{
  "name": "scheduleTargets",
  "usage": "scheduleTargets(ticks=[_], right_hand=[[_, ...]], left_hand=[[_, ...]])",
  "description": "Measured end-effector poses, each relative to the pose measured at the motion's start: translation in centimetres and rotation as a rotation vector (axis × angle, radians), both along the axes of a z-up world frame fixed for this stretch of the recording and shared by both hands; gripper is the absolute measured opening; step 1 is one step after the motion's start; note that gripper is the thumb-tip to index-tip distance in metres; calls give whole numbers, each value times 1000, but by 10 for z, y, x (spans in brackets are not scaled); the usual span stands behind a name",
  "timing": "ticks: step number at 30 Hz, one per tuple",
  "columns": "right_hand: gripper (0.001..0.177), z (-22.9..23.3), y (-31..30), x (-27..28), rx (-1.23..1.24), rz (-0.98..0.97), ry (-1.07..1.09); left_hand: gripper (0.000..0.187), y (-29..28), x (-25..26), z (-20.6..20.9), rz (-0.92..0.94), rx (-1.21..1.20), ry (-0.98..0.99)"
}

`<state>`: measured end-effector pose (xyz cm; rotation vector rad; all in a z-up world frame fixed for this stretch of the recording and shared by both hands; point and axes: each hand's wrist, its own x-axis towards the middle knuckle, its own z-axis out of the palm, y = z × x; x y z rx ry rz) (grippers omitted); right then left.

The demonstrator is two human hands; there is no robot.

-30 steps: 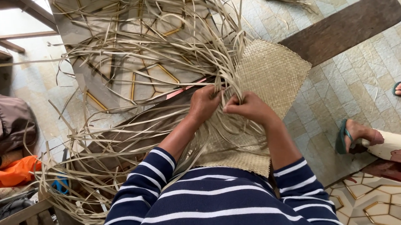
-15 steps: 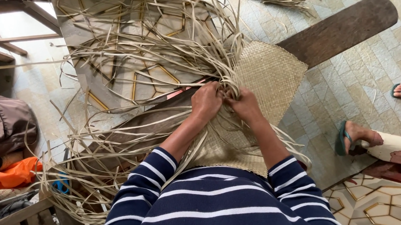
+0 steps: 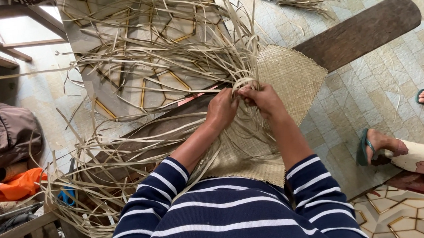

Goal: The person weaves a mat by hand using dried palm leaves, interlacing individual strands into the existing woven edge.

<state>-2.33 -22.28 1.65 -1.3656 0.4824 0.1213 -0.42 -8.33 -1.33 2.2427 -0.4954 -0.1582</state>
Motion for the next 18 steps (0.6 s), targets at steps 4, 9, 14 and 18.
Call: scheduleTargets(ticks=[4,9,14,18], right_hand=[[17,77,-5,-1,28,17,-47],[14,100,-10,-2,-316,69,-204],[26,29,-4,5,-713,255,-9],[17,23,0,9,-700,294,-94]], left_hand=[[11,8,1,19,19,-49,83],[6,14,7,47,37,-200,249],[12,9,10,39,57,-218,269],[16,10,12,35,84,-207,348]])
